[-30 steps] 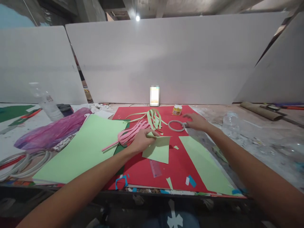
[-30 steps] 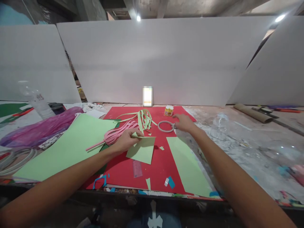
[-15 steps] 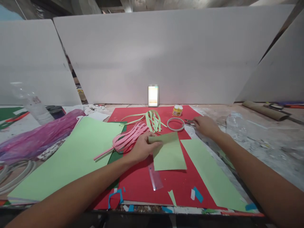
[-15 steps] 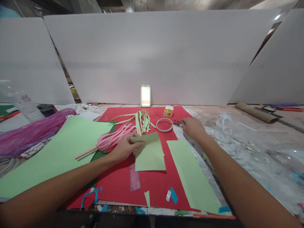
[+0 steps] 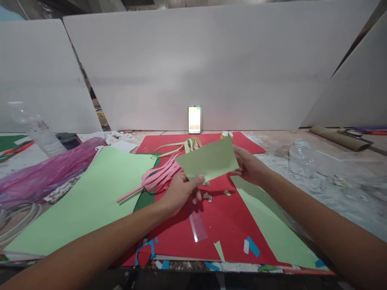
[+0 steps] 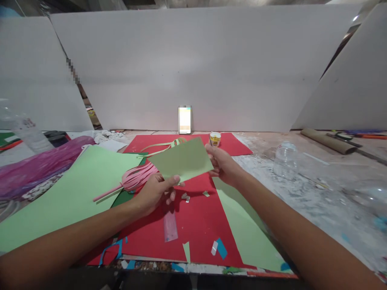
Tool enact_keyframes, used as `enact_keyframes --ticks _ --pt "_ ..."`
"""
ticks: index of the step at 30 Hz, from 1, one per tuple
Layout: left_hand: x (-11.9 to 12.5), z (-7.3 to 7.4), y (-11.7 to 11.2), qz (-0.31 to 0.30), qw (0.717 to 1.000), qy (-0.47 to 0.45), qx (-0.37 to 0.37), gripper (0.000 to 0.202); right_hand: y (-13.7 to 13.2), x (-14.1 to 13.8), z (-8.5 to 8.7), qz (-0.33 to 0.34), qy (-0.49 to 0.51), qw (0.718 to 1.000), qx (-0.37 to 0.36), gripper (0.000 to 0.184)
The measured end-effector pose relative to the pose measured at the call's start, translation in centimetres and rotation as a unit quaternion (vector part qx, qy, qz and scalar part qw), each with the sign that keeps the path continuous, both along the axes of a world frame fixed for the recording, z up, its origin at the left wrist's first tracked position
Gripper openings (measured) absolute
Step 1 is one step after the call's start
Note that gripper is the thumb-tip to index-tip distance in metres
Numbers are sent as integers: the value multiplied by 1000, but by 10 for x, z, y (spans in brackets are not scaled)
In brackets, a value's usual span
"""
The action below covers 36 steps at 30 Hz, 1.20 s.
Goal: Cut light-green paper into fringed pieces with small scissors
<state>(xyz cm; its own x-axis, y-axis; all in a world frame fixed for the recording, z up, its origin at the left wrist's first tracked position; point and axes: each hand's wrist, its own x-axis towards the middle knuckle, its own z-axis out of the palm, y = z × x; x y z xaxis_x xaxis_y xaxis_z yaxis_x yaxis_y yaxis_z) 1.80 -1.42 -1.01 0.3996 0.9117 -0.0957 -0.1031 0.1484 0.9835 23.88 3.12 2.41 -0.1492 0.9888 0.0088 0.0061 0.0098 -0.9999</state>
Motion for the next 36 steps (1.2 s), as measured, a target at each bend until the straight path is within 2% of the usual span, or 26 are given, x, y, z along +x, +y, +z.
enact_keyframes --ticks 3,5,9,13,16,19,21,28,30,32,34,36 --pt "0 4 3 62 997 -33 -11 31 -15 -7 1 48 107 991 -57 43" --pt "-1 5 4 66 998 -20 -8 31 -21 -10 0 80 108 989 -55 45" --pt "0 4 -2 9 998 60 31 34 -25 -20 -6 68 71 995 -17 47" --pt "1 3 -12 -49 985 117 120 35 -24 -26 -11 -2 136 990 -34 48" --pt "0 1 -18 -72 949 175 251 37 -18 -21 -11 -88 228 968 -61 53" --pt "-2 -3 -20 -87 884 251 384 24 -10 -10 -12 -115 265 954 -83 53" --pt "-3 -6 -19 -87 858 268 429 21 -7 -5 -14 -121 271 951 -91 53" --pt "-6 -6 -12 -31 834 258 486 20 -10 -14 -22 -78 263 956 -101 57" --pt "-7 -4 -10 -4 838 243 489 20 -11 -16 -23 -72 265 956 -107 56" --pt "-7 -2 -9 19 860 226 458 19 -11 -16 -22 -68 265 956 -109 54" --pt "-7 1 -8 12 900 195 389 19 -12 -16 -21 -65 261 957 -107 52" --pt "-8 3 -8 -20 942 143 301 23 -13 -16 -20 -62 255 960 -101 53"
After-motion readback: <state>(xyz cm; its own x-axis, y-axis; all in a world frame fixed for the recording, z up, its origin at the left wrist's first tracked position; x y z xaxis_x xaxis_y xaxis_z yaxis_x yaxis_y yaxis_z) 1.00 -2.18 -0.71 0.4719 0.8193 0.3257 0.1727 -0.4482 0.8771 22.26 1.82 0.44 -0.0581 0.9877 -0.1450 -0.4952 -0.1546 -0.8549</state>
